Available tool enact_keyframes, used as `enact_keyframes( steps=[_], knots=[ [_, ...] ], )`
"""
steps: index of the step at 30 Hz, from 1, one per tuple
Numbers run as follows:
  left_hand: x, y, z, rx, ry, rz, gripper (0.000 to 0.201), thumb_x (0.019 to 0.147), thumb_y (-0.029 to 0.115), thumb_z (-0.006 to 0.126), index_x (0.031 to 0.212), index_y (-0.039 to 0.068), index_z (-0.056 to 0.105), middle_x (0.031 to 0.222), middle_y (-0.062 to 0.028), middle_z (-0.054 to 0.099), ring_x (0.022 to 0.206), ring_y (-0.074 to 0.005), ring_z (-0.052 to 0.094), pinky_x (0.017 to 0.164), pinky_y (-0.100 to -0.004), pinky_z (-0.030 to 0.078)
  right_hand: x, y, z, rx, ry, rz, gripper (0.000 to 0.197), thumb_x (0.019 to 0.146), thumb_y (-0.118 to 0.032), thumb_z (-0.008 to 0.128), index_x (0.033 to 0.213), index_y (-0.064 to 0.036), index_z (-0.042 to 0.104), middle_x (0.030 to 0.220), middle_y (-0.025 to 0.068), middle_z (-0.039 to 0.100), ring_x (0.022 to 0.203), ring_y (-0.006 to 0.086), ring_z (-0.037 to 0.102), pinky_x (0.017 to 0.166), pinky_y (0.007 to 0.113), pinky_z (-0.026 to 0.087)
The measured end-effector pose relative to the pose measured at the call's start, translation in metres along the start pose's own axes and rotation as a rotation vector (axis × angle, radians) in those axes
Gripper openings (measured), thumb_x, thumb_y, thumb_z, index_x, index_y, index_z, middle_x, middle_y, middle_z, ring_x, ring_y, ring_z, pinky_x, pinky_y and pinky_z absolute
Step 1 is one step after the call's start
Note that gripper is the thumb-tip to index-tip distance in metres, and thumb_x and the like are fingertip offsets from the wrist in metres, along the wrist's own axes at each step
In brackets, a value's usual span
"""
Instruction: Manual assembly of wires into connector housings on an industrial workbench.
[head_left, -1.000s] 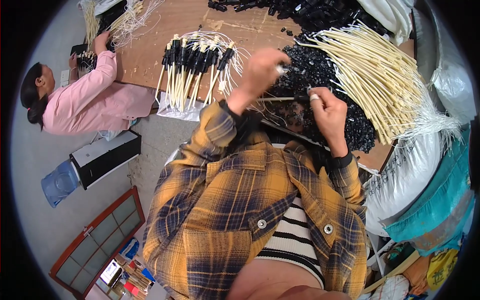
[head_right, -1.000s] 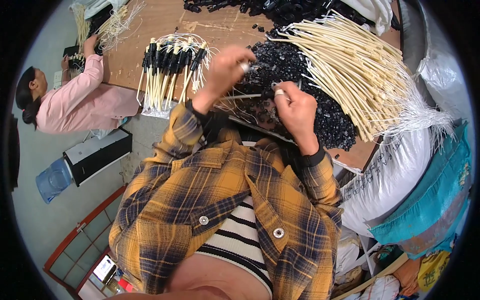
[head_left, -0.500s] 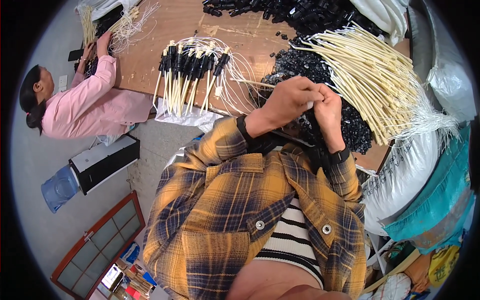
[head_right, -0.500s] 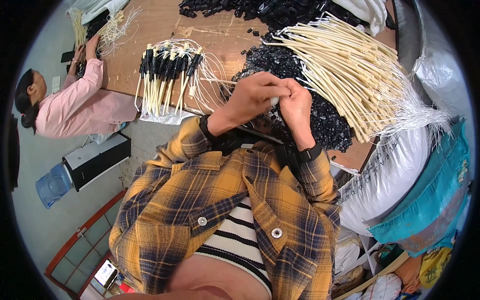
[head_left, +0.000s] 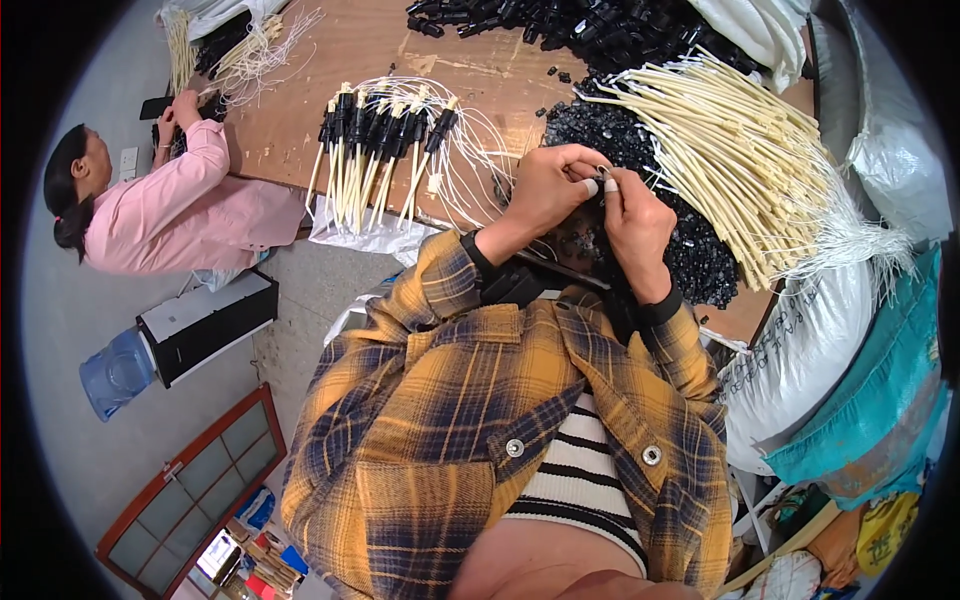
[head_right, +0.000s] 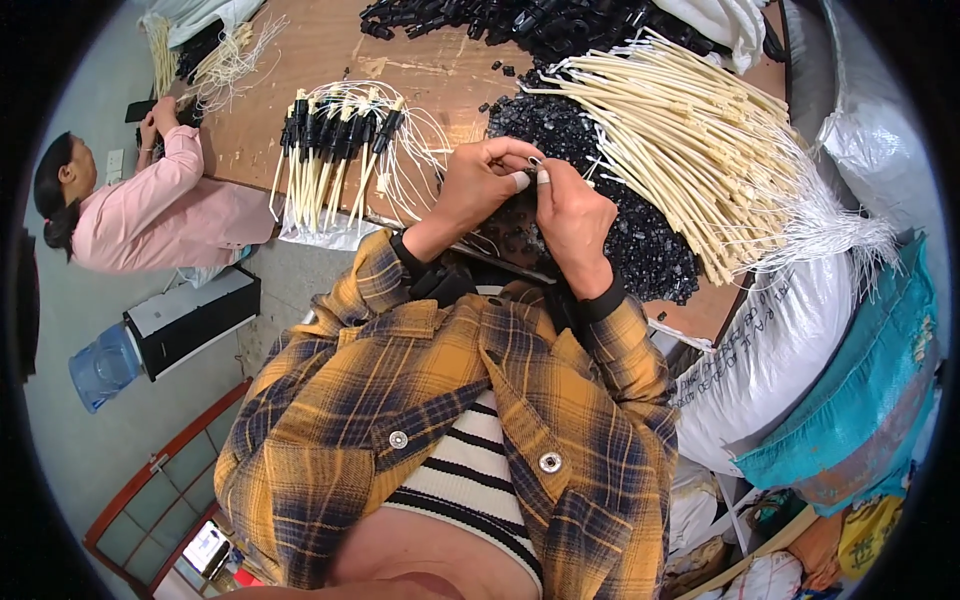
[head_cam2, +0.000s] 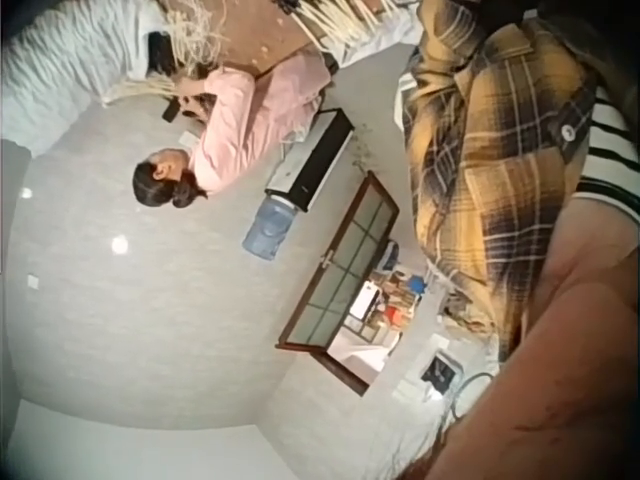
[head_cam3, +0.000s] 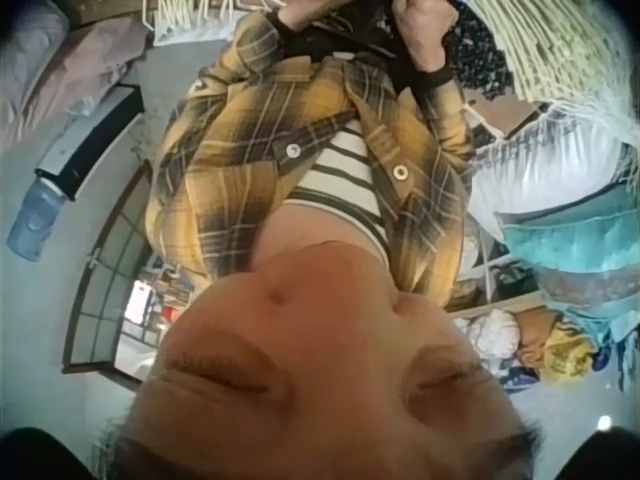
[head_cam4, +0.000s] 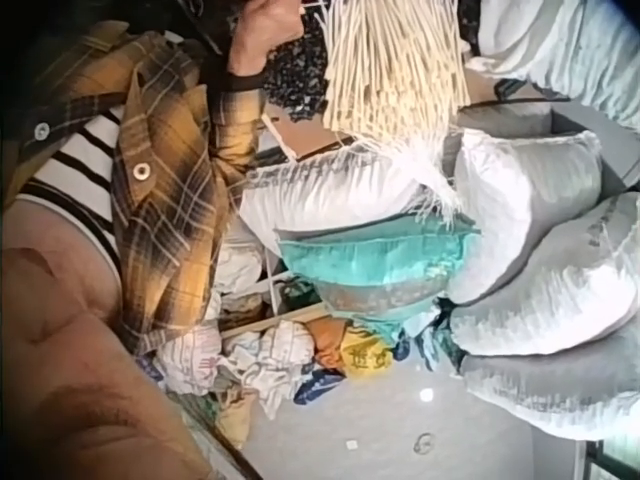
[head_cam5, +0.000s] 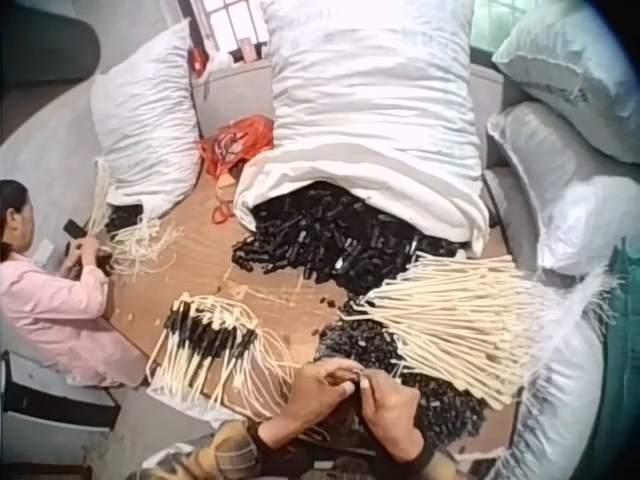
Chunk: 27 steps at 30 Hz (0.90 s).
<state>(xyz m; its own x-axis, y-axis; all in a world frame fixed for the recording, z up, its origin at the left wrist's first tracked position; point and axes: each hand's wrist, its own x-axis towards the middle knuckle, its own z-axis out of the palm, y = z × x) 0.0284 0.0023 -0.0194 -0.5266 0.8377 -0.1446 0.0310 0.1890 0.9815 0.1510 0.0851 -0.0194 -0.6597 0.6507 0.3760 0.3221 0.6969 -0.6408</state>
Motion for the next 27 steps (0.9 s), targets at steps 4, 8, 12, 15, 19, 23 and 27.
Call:
enact_keyframes(
  steps=[4,8,12,15,19,23,27],
  knots=[
    [0.001,0.006,-0.004,-0.022,0.029,0.031,0.020,0.077,-0.009,0.063,0.094,0.000,0.070,0.083,-0.0006,0.066,0.074,-0.0048,0.060,0.066,-0.0185,0.048,0.001,-0.003,-0.002,-0.007,-0.001,-0.051,0.008,0.086,-0.011,0.064,0.094,-0.0089,0.066,0.070,0.0121,0.063,0.057,0.0269,0.063,0.050,0.034,0.047],
    [0.005,0.006,-0.010,0.182,0.123,0.162,0.013,0.071,-0.006,0.066,0.081,0.002,0.070,0.083,0.0001,0.065,0.072,-0.0059,0.059,0.061,-0.0189,0.045,0.002,0.000,-0.012,0.211,-0.088,-0.002,0.015,0.082,-0.009,0.070,0.096,-0.0072,0.066,0.062,0.0077,0.057,0.049,0.0191,0.053,0.048,0.030,0.043],
    [0.007,0.004,-0.013,0.437,0.205,0.436,0.015,0.066,-0.003,0.067,0.079,0.004,0.069,0.090,-0.0036,0.067,0.079,-0.0150,0.063,0.067,-0.0259,0.049,0.008,-0.003,-0.019,0.140,-0.152,0.158,0.019,0.078,-0.013,0.075,0.094,-0.0055,0.066,0.054,-0.0016,0.042,0.049,0.0070,0.038,0.045,0.024,0.034],
    [0.014,0.011,-0.019,0.517,0.140,0.766,0.026,0.065,-0.001,0.067,0.090,0.006,0.069,0.096,-0.0061,0.068,0.086,-0.0205,0.064,0.075,-0.0310,0.051,0.010,0.004,-0.025,0.133,-0.172,0.252,0.014,0.082,-0.012,0.072,0.092,-0.0050,0.065,0.056,-0.0037,0.046,0.048,0.0041,0.038,0.043,0.023,0.030],
    [0.010,0.003,-0.016,0.398,-0.196,0.667,0.045,0.066,0.003,0.068,0.111,0.009,0.064,0.100,-0.0080,0.069,0.082,-0.0224,0.067,0.071,-0.0307,0.055,0.016,0.008,-0.043,1.370,-0.326,0.657,0.015,0.090,-0.006,0.060,0.102,0.0024,0.062,0.064,-0.0088,0.046,0.050,-0.0009,0.031,0.044,0.015,0.022],
    [0.014,0.005,-0.023,0.501,-0.241,0.447,0.031,0.072,0.006,0.067,0.103,0.009,0.068,0.095,-0.0096,0.071,0.079,-0.0227,0.068,0.068,-0.0330,0.055,0.013,0.019,-0.042,0.842,-0.314,0.218,0.024,0.088,-0.004,0.059,0.111,-0.0015,0.064,0.069,-0.0003,0.060,0.054,0.0049,0.050,0.047,0.022,0.038],
    [0.008,0.006,-0.024,0.658,-0.163,0.439,0.026,0.069,0.011,0.070,0.095,0.010,0.070,0.082,-0.0098,0.069,0.073,-0.0258,0.067,0.063,-0.0330,0.053,0.008,0.004,-0.050,-0.023,-0.325,-0.241,0.025,0.085,-0.004,0.062,0.108,-0.0079,0.069,0.073,0.0042,0.066,0.059,0.0086,0.058,0.051,0.028,0.044]
  ],
)
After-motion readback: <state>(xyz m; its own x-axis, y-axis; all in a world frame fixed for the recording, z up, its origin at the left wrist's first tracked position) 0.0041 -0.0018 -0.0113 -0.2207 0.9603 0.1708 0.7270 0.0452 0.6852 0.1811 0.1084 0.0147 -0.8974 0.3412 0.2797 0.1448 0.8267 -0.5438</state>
